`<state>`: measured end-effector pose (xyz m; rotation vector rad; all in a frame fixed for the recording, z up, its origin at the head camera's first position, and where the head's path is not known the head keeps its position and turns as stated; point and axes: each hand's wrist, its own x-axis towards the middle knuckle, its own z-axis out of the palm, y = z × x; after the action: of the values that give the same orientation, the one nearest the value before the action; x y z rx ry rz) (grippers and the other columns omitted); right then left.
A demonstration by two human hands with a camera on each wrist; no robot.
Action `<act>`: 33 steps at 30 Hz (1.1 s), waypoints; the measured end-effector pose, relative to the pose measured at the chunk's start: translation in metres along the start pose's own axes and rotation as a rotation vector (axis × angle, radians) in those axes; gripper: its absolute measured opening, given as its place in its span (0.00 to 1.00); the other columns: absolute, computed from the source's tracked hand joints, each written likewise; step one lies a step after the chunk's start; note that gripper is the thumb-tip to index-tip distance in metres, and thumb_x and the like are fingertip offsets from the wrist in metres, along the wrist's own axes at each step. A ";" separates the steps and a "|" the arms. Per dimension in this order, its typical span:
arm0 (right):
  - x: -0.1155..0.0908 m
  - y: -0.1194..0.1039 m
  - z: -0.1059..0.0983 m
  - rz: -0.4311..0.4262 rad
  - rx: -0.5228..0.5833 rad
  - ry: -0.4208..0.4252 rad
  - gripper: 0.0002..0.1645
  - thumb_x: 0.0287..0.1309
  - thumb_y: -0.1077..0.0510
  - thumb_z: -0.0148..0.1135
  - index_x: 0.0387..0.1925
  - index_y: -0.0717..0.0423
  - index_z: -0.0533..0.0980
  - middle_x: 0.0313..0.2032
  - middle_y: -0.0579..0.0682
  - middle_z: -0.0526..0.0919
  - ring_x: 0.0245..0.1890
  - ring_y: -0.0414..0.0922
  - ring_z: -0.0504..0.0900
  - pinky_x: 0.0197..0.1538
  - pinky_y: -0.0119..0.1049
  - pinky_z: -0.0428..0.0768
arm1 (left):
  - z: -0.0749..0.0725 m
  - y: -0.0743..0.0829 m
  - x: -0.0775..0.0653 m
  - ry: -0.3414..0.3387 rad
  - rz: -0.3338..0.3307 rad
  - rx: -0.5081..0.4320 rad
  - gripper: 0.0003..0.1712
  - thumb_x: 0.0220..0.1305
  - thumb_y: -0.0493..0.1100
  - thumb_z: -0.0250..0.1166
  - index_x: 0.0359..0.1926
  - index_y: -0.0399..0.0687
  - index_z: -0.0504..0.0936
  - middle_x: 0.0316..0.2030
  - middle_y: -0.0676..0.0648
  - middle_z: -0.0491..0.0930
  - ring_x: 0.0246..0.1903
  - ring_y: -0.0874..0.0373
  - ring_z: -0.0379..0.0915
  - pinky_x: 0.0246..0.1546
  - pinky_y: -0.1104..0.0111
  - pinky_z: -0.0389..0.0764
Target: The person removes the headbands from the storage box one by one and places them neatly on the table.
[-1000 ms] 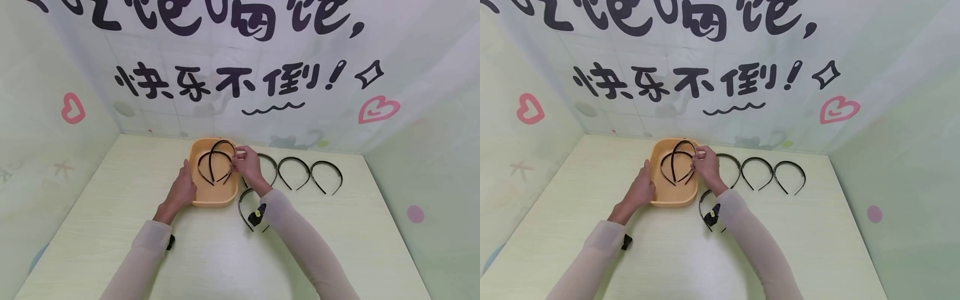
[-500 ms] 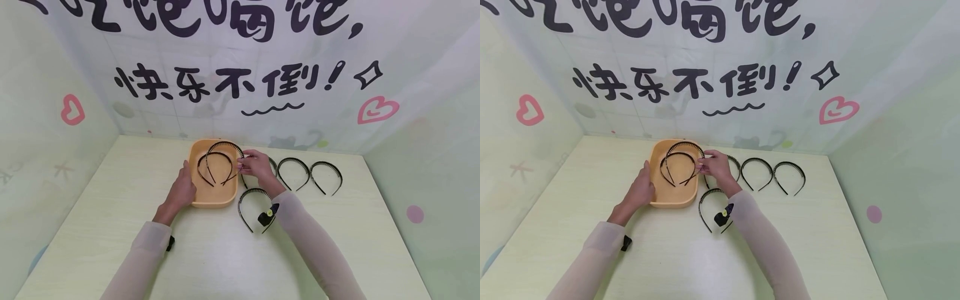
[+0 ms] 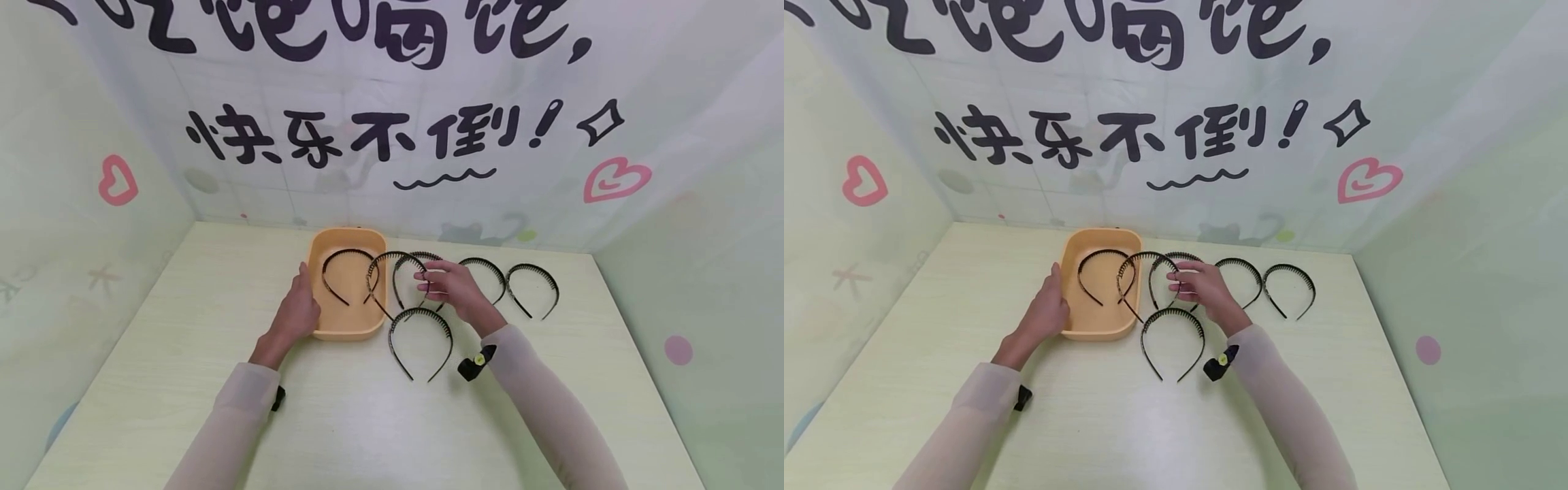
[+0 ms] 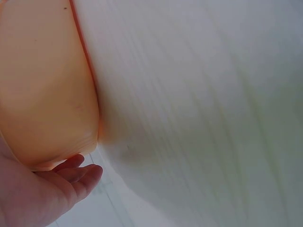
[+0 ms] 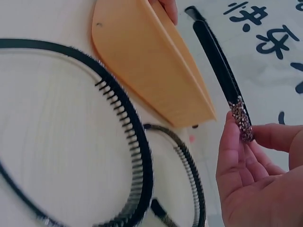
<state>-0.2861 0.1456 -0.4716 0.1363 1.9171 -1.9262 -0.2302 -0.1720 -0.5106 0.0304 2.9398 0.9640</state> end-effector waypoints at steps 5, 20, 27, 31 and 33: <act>-0.011 0.009 -0.025 0.012 0.061 -0.063 0.26 0.70 0.61 0.54 0.67 0.62 0.67 0.46 0.48 0.88 0.39 0.40 0.87 0.42 0.32 0.83 | 0.000 -0.001 0.000 -0.002 -0.007 -0.001 0.42 0.67 0.31 0.41 0.76 0.29 0.30 0.70 0.23 0.50 0.48 0.36 0.71 0.49 0.46 0.74; -0.040 0.045 -0.089 0.041 0.065 -0.136 0.30 0.68 0.63 0.56 0.68 0.68 0.61 0.43 0.45 0.88 0.39 0.41 0.87 0.42 0.34 0.84 | 0.002 -0.001 -0.001 0.000 -0.001 -0.009 0.42 0.67 0.32 0.41 0.76 0.29 0.30 0.71 0.24 0.50 0.48 0.37 0.70 0.48 0.47 0.74; -0.047 0.054 -0.111 0.050 0.009 -0.104 0.30 0.68 0.63 0.57 0.67 0.68 0.61 0.46 0.47 0.88 0.41 0.41 0.87 0.43 0.34 0.84 | 0.000 -0.001 -0.001 0.003 0.002 -0.025 0.43 0.67 0.31 0.42 0.76 0.29 0.30 0.71 0.24 0.49 0.48 0.37 0.70 0.48 0.47 0.74; -0.050 0.060 -0.122 0.062 0.006 -0.085 0.26 0.68 0.63 0.57 0.63 0.67 0.63 0.46 0.49 0.88 0.41 0.42 0.87 0.43 0.35 0.84 | 0.000 -0.001 -0.001 -0.003 0.005 -0.025 0.43 0.67 0.31 0.43 0.75 0.29 0.29 0.71 0.23 0.49 0.46 0.38 0.70 0.46 0.48 0.74; -0.053 0.062 -0.128 0.069 0.002 -0.088 0.24 0.68 0.63 0.56 0.62 0.66 0.64 0.46 0.49 0.88 0.41 0.42 0.87 0.43 0.35 0.84 | 0.000 -0.002 0.000 -0.006 0.007 -0.021 0.43 0.67 0.31 0.42 0.75 0.29 0.29 0.71 0.23 0.49 0.45 0.38 0.70 0.45 0.49 0.75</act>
<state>-0.2442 0.2842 -0.5166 0.1146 1.8299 -1.8576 -0.2299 -0.1732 -0.5116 0.0434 2.9254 0.9938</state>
